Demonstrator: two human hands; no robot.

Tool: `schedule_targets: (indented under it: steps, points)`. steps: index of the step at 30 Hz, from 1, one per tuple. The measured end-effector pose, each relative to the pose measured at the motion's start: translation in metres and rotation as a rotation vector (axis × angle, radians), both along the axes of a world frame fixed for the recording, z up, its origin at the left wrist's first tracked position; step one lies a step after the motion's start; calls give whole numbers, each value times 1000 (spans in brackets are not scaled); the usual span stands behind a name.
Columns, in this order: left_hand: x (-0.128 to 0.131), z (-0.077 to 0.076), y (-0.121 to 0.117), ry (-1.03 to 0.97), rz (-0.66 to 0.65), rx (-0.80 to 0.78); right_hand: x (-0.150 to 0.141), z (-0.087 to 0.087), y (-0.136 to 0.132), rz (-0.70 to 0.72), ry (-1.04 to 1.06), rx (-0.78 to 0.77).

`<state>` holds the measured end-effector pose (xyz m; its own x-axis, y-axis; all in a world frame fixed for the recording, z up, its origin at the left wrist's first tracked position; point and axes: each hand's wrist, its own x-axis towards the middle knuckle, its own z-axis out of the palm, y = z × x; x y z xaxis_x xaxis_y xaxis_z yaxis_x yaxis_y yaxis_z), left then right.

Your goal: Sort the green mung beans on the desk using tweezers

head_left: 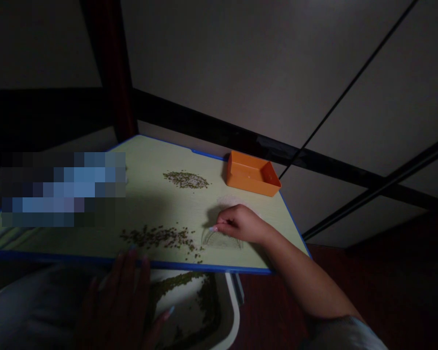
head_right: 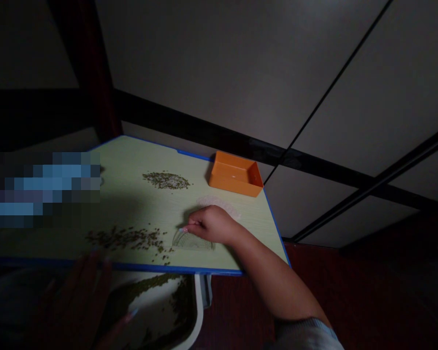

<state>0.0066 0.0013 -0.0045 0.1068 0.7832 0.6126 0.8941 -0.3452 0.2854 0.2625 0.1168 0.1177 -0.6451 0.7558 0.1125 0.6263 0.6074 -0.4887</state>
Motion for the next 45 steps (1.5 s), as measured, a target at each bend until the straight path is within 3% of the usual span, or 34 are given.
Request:
schedule_targets:
  steps: [14, 18, 45]
  points:
    - [4, 9, -3, -42, 10, -13, 0, 1, -1, 83, 97, -114]
    - [5, 11, -4, -8, 15, -48, 3, 3, -1, 44, 69, -116]
    - [4, 13, -6, -3, 1, -71, -1, 6, -6, 173, 31, -132]
